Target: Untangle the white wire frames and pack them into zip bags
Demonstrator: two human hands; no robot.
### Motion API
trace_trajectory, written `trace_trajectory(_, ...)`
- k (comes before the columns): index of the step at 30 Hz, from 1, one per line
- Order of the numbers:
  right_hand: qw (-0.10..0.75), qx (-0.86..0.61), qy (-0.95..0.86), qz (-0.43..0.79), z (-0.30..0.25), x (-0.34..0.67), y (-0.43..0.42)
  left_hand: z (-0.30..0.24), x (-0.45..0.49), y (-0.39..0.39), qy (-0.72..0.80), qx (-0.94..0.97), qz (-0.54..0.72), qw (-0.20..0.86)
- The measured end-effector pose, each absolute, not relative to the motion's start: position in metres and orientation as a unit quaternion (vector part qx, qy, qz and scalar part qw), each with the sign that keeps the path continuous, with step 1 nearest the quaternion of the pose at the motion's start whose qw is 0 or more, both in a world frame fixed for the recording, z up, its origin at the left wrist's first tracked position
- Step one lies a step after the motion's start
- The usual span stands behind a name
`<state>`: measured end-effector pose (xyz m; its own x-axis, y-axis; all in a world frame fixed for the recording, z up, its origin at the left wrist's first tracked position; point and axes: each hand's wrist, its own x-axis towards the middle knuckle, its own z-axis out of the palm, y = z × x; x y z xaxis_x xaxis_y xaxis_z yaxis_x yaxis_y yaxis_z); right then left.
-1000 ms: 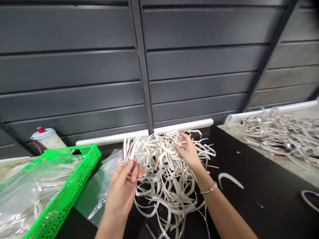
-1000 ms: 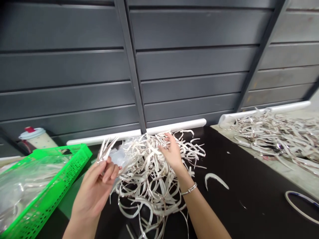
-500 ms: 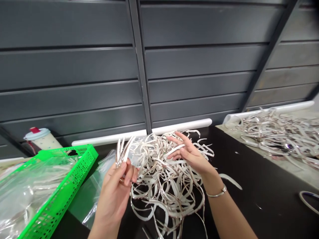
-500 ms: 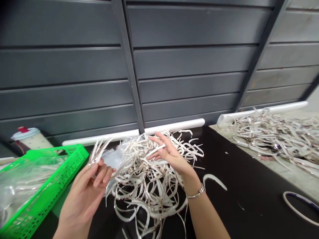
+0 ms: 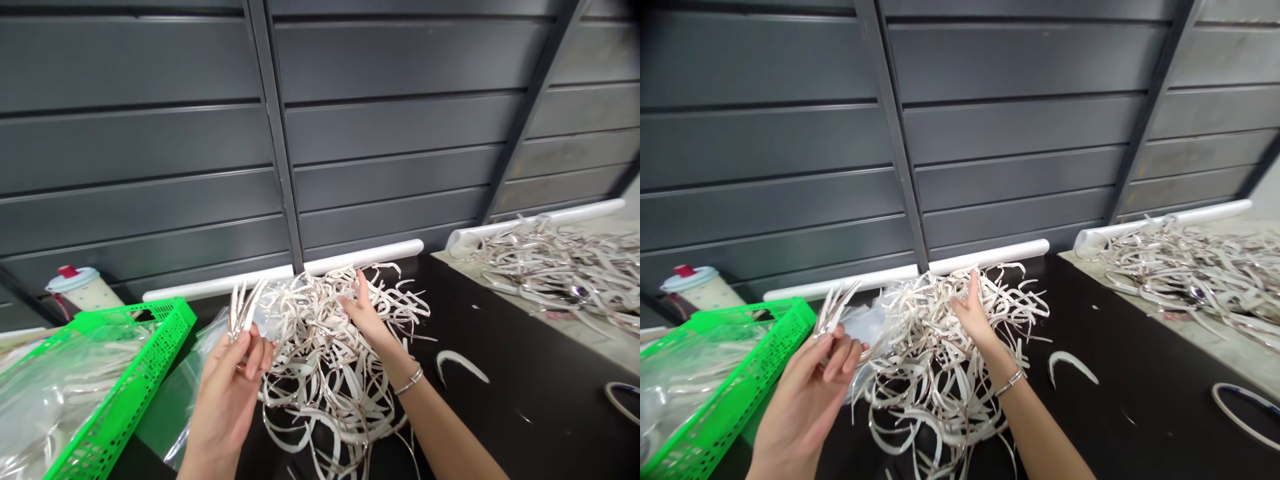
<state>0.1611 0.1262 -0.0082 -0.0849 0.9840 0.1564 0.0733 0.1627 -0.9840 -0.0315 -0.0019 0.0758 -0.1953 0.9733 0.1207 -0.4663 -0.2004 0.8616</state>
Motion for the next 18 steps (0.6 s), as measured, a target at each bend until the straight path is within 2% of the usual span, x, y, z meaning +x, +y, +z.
trace_trajectory(3, 0.420, -0.489, -0.684, 0.342, -0.011, 0.169, 0.126, 0.076, -0.032, -0.002, 0.350, 0.358, 0.690, 0.523)
trace_trajectory(7, 0.332, -0.450, -0.737, 0.379, -0.018, 0.164, 0.120, 0.075, -0.032, 0.000, 0.350, 0.354, 0.688, 0.528)
trace_trajectory(9, 0.321, -0.449, -0.739, 0.387, -0.022, 0.157, 0.120, 0.073, -0.032, 0.001, 0.345, 0.356, 0.684, 0.535)
trace_trajectory(12, 0.353, -0.440, -0.721, 0.403, -0.022, 0.150, 0.121, 0.069, -0.031, 0.001, 0.336, 0.359, 0.679, 0.545)
trace_trajectory(18, 0.485, -0.369, -0.642, 0.465, 0.003, 0.160, 0.113, 0.062, -0.025, 0.007, 0.344, 0.346, 0.685, 0.541)
